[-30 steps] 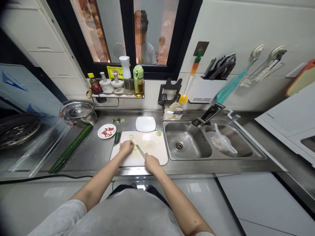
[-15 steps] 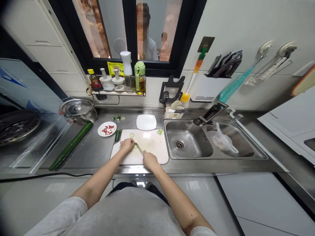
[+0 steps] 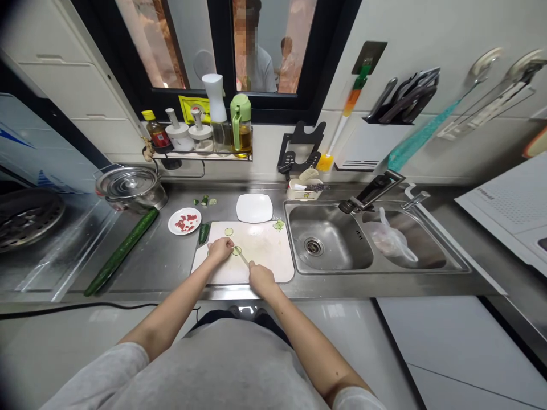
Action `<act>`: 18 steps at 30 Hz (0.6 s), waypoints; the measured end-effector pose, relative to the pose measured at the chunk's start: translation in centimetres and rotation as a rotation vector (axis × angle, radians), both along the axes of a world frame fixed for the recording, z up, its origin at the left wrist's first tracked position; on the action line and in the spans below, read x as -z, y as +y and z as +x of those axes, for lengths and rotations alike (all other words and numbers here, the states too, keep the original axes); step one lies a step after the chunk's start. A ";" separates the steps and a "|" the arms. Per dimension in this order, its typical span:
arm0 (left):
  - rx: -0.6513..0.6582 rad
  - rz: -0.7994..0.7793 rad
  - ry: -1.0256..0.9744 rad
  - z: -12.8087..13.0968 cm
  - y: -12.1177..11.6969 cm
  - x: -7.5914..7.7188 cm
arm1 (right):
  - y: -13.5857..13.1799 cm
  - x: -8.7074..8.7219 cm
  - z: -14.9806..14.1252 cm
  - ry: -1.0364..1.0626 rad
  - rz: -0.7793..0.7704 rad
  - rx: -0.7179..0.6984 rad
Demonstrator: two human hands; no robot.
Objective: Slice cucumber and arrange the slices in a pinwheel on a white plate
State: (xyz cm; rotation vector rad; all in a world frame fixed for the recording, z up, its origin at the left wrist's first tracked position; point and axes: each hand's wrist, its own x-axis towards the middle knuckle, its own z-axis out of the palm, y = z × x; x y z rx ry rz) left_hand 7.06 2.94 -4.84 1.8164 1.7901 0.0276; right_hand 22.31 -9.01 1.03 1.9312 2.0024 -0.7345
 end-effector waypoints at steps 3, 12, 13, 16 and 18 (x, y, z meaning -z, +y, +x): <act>0.015 -0.015 -0.008 -0.2 0.2 0.0 | 0.2 0.1 -0.1 0.011 -0.022 0.010; 0.049 -0.076 0.016 -0.3 0.8 -0.1 | 0.8 -0.1 -0.2 0.029 -0.088 -0.005; 0.049 -0.080 0.014 -0.3 0.8 -0.2 | 0.8 0.0 -0.2 0.029 -0.088 -0.010; 0.049 -0.092 0.009 -0.2 0.7 -0.4 | 0.7 0.2 -0.1 0.022 -0.087 -0.015; 0.050 -0.090 0.010 -0.1 0.6 -0.5 | 0.4 0.4 0.0 0.017 -0.088 -0.018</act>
